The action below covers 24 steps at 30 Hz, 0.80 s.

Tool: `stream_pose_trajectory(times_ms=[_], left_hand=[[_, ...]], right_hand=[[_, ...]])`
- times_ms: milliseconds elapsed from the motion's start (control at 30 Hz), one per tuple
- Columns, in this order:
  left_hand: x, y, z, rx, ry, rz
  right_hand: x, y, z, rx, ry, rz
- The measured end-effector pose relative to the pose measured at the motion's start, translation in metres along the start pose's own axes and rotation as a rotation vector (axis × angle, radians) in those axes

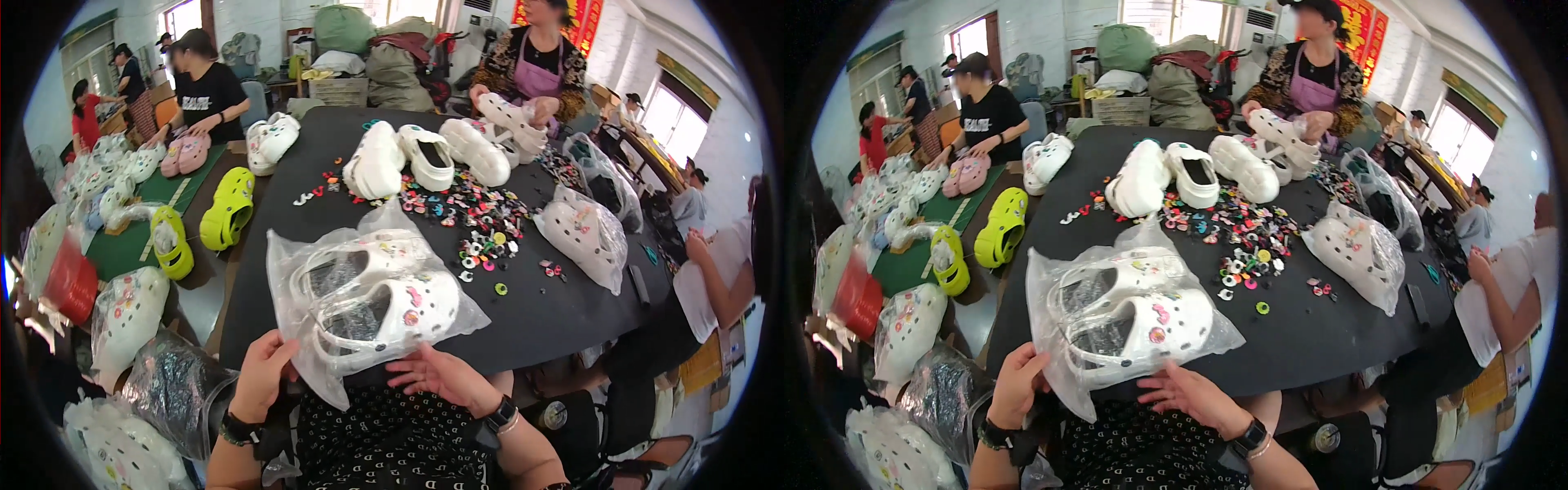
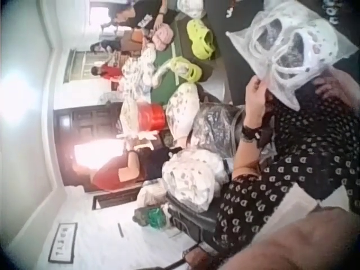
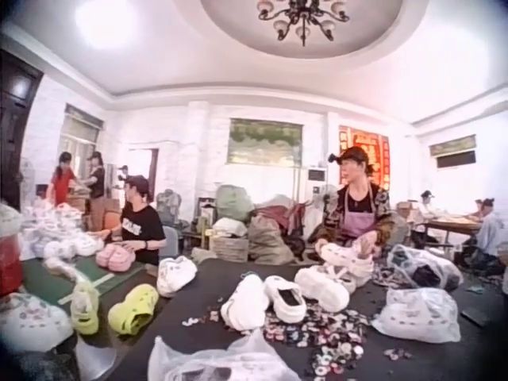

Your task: The person is assembling and decorating rubber clogs by inserting decorative charms and packaging them in plastic bags.

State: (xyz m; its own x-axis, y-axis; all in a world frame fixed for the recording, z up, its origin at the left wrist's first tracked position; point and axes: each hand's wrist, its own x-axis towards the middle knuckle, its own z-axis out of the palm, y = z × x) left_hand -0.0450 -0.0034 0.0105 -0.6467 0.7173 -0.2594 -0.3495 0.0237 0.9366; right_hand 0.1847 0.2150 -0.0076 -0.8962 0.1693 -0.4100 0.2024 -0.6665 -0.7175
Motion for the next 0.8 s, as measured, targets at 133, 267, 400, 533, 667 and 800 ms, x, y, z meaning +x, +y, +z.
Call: stream_pose_trajectory(times_ms=[133,267,400,533,667,800], left_hand=[[-0.009,-0.012,0.001,-0.056,-0.154,-0.124],[-0.018,-0.029,0.062,-0.113,-0.416,-0.391],[-0.006,-0.056,0.098,-0.132,-0.495,-0.377],[-0.004,-0.053,0.081,-0.008,-0.469,-0.282],[-0.001,-0.058,0.029,-0.105,-0.332,-0.258],[0.005,-0.031,-0.002,-0.298,0.029,-0.085]], right_hand=[[0.017,-0.019,-0.018,0.092,0.018,-0.199],[0.027,-0.052,-0.042,0.130,0.136,-0.549],[0.023,-0.065,-0.030,-0.346,0.464,-0.780],[-0.001,-0.062,0.019,-1.188,0.546,-0.992],[-0.026,-0.018,0.047,-0.959,0.075,-0.469],[0.002,0.011,0.077,-0.696,-0.375,-0.007]])
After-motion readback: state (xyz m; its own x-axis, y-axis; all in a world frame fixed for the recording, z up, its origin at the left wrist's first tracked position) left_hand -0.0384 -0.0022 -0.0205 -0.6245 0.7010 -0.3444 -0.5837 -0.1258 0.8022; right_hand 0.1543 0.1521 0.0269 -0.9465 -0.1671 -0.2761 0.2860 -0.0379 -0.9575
